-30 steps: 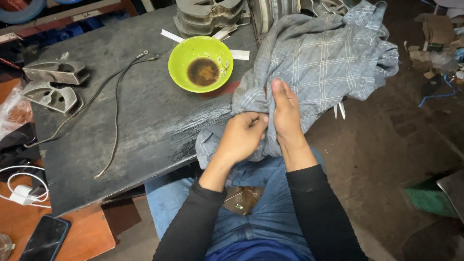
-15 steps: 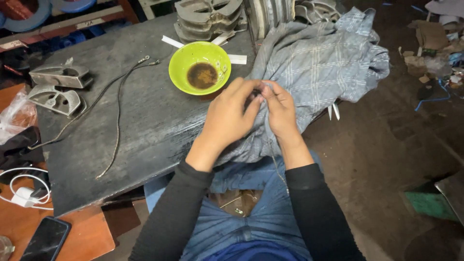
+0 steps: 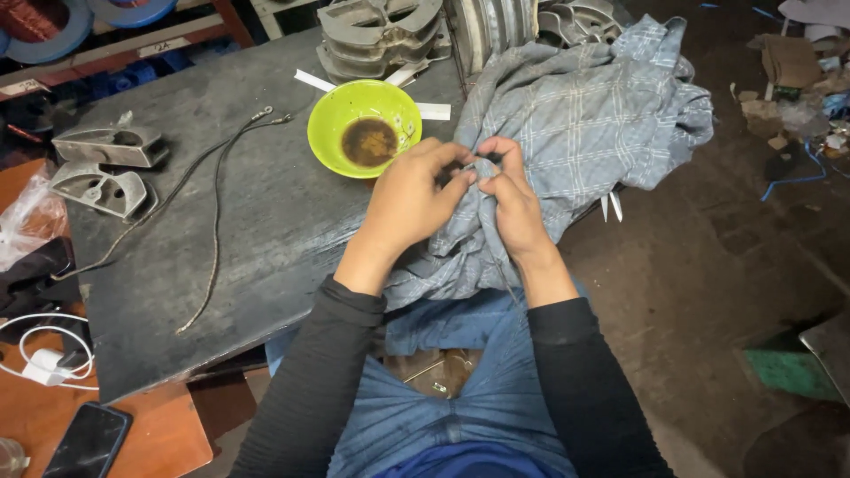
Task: Cleaning a thin metal wire or cable using a cloth and a bowl of liquid on a workbench.
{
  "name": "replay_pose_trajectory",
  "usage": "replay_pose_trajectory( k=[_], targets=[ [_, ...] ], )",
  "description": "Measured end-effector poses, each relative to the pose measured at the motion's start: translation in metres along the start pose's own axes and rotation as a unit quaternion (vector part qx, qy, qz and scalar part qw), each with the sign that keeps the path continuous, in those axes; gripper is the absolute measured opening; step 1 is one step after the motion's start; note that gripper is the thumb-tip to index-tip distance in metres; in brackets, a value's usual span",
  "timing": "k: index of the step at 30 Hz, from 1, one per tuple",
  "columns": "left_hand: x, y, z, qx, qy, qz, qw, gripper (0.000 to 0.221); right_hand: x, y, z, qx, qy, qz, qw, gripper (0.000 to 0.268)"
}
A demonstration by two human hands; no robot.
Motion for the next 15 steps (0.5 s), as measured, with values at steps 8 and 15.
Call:
replay_pose_trajectory(
  k=[8, 15],
  targets=[
    [-0.006, -0.014, 0.005, 0.069, -0.140, -0.004, 0.988, 0.013, 0.004, 0.003, -0.015, 0.026, -0.053, -0.003, 0.998, 0.040],
    [-0.017, -0.006, 0.008, 0.069, -0.131, -0.019, 0.989, 0.013, 0.010, 0.006, -0.002, -0.046, 0.042, 0.063, 0.996, 0.026]
  ],
)
Point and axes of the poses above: each hand's wrist, its own y-axis away from the middle knuckle, its own z-axis out of the back of the hand, x = y × z, the point moved 8 cm from there along -y, towards the middle knuckle, and after that the axes turned 9 degrees about -z, right-handed, at the moved point
